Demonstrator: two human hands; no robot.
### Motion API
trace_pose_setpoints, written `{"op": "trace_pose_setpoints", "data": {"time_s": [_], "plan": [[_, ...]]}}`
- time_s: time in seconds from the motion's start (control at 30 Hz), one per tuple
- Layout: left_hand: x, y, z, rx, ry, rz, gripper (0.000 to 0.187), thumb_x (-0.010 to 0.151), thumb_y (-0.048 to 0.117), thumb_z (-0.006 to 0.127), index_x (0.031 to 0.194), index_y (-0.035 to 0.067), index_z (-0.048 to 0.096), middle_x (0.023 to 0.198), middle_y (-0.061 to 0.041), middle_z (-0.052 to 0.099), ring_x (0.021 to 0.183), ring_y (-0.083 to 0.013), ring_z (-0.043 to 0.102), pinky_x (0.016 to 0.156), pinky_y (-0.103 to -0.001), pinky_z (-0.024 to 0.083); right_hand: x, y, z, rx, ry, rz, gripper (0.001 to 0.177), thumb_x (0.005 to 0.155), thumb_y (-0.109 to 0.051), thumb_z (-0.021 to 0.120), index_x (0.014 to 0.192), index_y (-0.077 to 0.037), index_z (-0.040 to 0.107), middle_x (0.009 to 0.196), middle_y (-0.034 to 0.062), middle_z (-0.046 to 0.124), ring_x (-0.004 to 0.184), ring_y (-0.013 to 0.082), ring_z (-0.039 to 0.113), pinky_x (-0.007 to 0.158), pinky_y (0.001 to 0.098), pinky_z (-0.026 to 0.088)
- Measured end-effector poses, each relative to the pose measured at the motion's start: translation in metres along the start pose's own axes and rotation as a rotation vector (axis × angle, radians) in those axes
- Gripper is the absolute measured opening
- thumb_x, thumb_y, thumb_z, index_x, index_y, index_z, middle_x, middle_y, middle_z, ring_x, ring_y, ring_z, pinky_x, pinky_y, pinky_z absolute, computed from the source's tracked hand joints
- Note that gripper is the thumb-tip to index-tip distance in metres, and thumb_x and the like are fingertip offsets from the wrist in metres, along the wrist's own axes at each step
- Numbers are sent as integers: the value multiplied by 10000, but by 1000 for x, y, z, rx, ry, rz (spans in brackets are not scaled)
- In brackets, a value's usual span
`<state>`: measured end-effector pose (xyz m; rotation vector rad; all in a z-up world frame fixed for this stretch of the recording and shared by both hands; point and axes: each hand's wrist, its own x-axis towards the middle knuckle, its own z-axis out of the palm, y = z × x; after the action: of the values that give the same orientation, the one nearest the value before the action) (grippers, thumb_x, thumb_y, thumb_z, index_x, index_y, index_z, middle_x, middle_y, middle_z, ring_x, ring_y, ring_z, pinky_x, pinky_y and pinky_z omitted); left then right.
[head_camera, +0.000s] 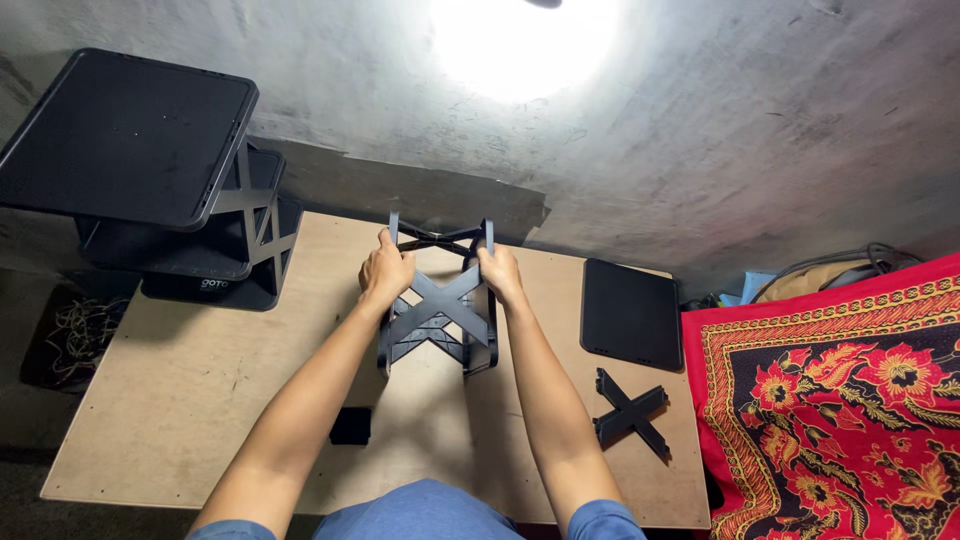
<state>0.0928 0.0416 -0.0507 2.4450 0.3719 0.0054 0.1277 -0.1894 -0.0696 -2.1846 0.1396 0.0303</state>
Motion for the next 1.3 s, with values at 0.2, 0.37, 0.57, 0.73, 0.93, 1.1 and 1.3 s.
{"op": "trace_pose_setpoints", "data": {"time_s": [0.2, 0.37, 0.57, 0.73, 0.93, 1.1, 1.3], "plan": [[-40, 23, -12, -298, 83, -28, 635, 907, 212, 531, 1518, 85, 420, 867, -249, 738, 832, -428, 727, 800, -531, 553, -48, -19, -28, -21, 221, -183, 383, 904, -245, 530, 1183, -3, 629, 943, 286, 715, 921, 466, 691, 816, 517, 523], [-65, 15, 1, -455, 344, 247, 384, 1003, 210, 567, 1342, 31, 586, 1000, -243, 736, 908, -419, 728, 825, -507, 567, -82, -14, -24, -133, 311, -119, 304, 1009, -279, 599, 1077, 12, 652, 995, 274, 718, 956, 455, 710, 854, 510, 546], [-97, -14, 27, -600, 400, 528, 502, 1036, 181, 544, 1479, -42, 469, 1313, -330, 624, 1157, -470, 649, 970, -480, 523, -118, 20, -6, 88, 374, -305, 305, 967, -111, 568, 1240, 25, 588, 972, 264, 707, 887, 462, 685, 779, 496, 540], [-114, -43, 58, -578, 363, 510, 512, 1041, 170, 555, 1491, -47, 442, 1371, -339, 593, 1220, -478, 625, 1005, -465, 519, -134, 69, 19, 103, 425, -408, 320, 988, -103, 562, 1277, 34, 563, 1032, 282, 698, 930, 476, 674, 800, 506, 537], [-129, -74, 79, -555, 259, 380, 533, 1011, 159, 596, 1493, -9, 443, 1267, -289, 662, 1081, -445, 693, 912, -462, 558, -150, 110, 49, 36, 483, -454, 348, 987, -102, 599, 1291, 57, 541, 1036, 294, 690, 931, 488, 670, 798, 512, 536], [-134, -67, 63, -529, 275, 462, 607, 1004, 169, 645, 1536, 10, 402, 1340, -301, 630, 1164, -468, 677, 955, -472, 569, -160, 88, 38, 54, 405, -380, 333, 974, -152, 653, 1246, 29, 591, 1032, 266, 711, 928, 456, 694, 822, 481, 552], [-133, -30, 17, -496, 382, 527, 864, 944, 246, 732, 1603, -25, 244, 1611, -319, 344, 1481, -482, 394, 1214, -482, 354, -161, 26, -2, 107, 438, -511, 787, 907, -216, 756, 1515, 98, 367, 1465, 337, 504, 1351, 450, 529, 1106, 437, 445]]}}
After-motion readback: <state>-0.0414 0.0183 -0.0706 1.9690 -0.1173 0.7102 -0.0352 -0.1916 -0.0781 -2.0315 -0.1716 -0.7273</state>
